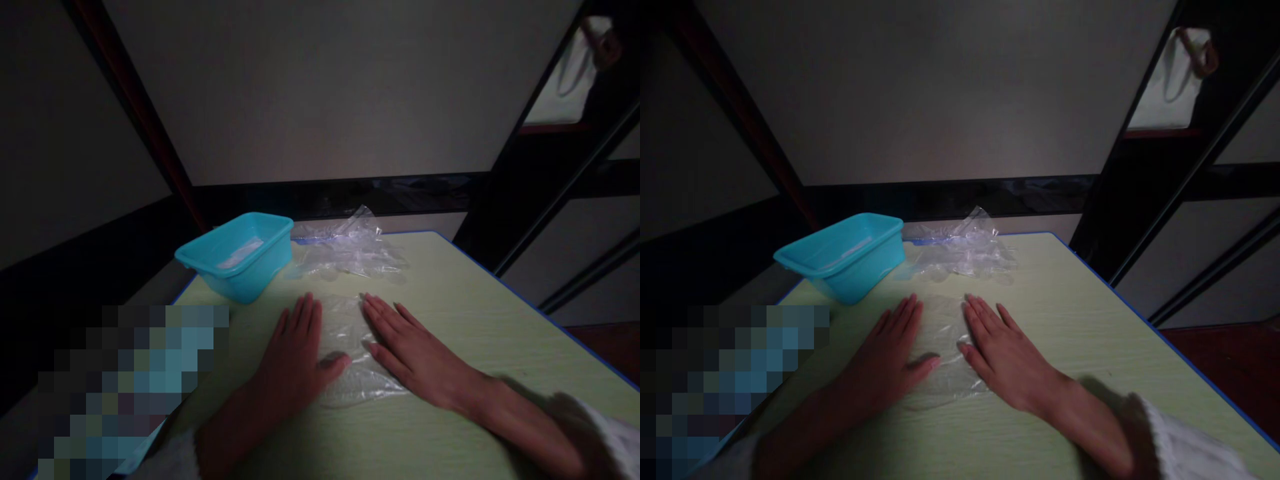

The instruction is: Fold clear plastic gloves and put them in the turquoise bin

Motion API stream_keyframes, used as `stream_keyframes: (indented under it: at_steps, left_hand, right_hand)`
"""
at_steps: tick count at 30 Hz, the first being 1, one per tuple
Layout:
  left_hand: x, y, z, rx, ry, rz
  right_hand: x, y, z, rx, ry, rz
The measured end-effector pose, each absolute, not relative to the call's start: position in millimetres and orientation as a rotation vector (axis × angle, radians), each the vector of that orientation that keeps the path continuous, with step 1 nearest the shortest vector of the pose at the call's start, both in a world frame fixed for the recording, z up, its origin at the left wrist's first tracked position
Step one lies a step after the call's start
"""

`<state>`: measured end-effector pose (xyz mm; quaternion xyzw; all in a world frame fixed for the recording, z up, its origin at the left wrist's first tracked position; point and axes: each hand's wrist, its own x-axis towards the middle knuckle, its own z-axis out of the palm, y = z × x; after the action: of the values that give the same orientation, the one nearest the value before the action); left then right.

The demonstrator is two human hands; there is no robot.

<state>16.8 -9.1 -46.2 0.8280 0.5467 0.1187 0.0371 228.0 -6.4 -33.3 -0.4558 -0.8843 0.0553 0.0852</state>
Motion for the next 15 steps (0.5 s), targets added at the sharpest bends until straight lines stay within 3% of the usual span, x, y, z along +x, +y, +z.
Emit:
stream_keyframes:
  at_steps: [7,15]
  left_hand:
    - [17.3,-9.8,-19.5,1.952,1.329,0.937]
    - [30.1,-21.1,-22.4,1.934,1.040,0.697]
  right_hand:
    - [247.4,2.4,1.6,-0.915,-2.549,0.564]
    - [244.0,2.4,-3.1,-0.828,-2.578,0.767]
